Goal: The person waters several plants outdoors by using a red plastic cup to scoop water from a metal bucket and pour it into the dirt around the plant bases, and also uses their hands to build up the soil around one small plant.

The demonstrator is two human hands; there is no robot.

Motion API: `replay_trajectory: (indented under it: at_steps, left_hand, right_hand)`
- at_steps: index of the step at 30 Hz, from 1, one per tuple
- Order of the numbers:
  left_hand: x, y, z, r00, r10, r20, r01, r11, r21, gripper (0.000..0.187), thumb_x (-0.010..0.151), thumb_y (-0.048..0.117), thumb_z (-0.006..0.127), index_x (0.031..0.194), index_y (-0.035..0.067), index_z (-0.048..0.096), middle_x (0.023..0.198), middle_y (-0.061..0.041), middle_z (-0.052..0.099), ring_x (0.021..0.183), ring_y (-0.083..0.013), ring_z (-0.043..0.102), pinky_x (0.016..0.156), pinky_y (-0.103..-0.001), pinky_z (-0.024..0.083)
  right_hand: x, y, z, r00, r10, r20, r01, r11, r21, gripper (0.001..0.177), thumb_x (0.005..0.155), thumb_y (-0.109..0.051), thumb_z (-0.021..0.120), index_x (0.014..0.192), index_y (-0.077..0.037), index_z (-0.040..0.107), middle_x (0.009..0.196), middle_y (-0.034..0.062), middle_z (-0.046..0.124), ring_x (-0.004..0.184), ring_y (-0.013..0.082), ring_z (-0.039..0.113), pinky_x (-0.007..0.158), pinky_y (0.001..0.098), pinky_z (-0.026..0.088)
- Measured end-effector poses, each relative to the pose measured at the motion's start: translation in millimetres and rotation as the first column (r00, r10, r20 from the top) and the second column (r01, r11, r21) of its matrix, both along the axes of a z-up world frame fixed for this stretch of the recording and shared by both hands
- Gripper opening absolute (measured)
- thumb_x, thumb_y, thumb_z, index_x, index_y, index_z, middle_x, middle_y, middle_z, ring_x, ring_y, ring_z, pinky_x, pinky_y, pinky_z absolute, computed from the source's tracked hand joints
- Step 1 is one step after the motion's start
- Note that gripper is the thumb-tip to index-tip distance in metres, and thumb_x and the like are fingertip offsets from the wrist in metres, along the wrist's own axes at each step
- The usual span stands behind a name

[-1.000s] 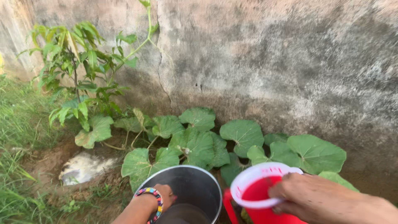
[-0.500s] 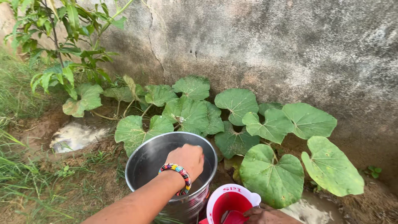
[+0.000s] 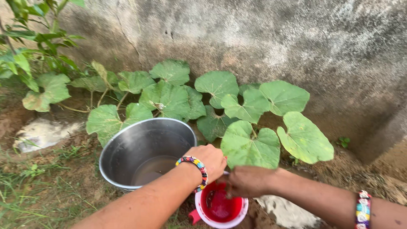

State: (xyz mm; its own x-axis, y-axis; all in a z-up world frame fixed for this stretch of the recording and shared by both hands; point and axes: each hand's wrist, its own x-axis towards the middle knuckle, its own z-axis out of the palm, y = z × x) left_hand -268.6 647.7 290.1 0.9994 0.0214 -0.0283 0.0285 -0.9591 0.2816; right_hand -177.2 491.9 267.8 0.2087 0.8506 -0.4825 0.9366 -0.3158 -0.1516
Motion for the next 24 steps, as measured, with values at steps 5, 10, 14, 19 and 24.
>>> replay_trajectory:
  at_steps: [5, 10, 14, 19, 24]
  left_hand:
    - [0, 0, 0, 0.999, 0.042, -0.03, -0.04, 0.997, 0.07, 0.043, 0.099, 0.033, 0.045, 0.091, 0.006, 0.078, 0.102, -0.022, 0.073, 0.1, -0.0387, 0.071, 0.093, -0.049, 0.055]
    - [7, -2, -20, 0.987, 0.008, -0.159, 0.034, 0.966, 0.257, 0.032, 0.095, 0.024, 0.049, 0.103, 0.01, 0.077, 0.112, -0.018, 0.074, 0.11, -0.035, 0.07, 0.095, -0.049, 0.055]
    - [15, -1, -34, 0.977, 0.038, -0.21, -0.036, 0.999, 0.014, 0.036, 0.09, 0.02, 0.061, 0.121, 0.004, 0.067, 0.126, -0.022, 0.067, 0.12, -0.0371, 0.063, 0.102, -0.047, 0.051]
    - [4, -4, -41, 0.977, 0.02, -0.211, -0.049, 0.99, -0.131, 0.041, 0.085, 0.009, 0.062, 0.126, 0.004, 0.064, 0.133, -0.022, 0.06, 0.127, -0.0375, 0.058, 0.106, -0.046, 0.048]
    - [-25, 12, -16, 0.992, 0.117, -0.053, -0.126, 0.962, -0.243, 0.036, 0.091, 0.013, 0.059, 0.125, 0.003, 0.063, 0.129, -0.023, 0.063, 0.121, -0.0393, 0.061, 0.102, -0.047, 0.049]
  right_hand:
    - [-1, 12, -3, 0.989, -0.129, 0.066, 0.113, 0.973, 0.2, 0.031, 0.097, -0.032, 0.063, 0.089, -0.003, 0.07, 0.078, 0.0205, 0.069, 0.076, 0.0368, 0.07, 0.076, 0.0478, 0.056]
    - [-3, 8, -24, 0.99, -0.138, 0.016, 0.11, 0.85, 0.516, 0.026, 0.077, -0.021, 0.076, 0.079, 0.003, 0.068, 0.09, 0.0243, 0.068, 0.079, 0.0389, 0.069, 0.072, 0.0473, 0.056]
    - [6, 8, -49, 0.968, -0.249, -0.036, 0.246, 0.91, 0.332, 0.016, 0.081, -0.01, 0.067, 0.093, 0.001, 0.066, 0.088, 0.0239, 0.069, 0.084, 0.0391, 0.069, 0.076, 0.0461, 0.057]
    - [18, 14, -64, 0.99, 0.137, 0.043, -0.14, 0.849, 0.509, 0.04, 0.065, -0.016, 0.072, 0.098, 0.004, 0.068, 0.099, 0.0305, 0.065, 0.087, 0.0429, 0.067, 0.078, 0.0466, 0.058]
    - [-13, 29, -16, 0.748, -0.51, -0.426, 0.616, 0.772, 0.156, 0.029, 0.099, -0.017, 0.052, 0.097, 0.009, 0.063, 0.088, 0.0304, 0.065, 0.078, 0.0438, 0.067, 0.07, 0.0538, 0.058]
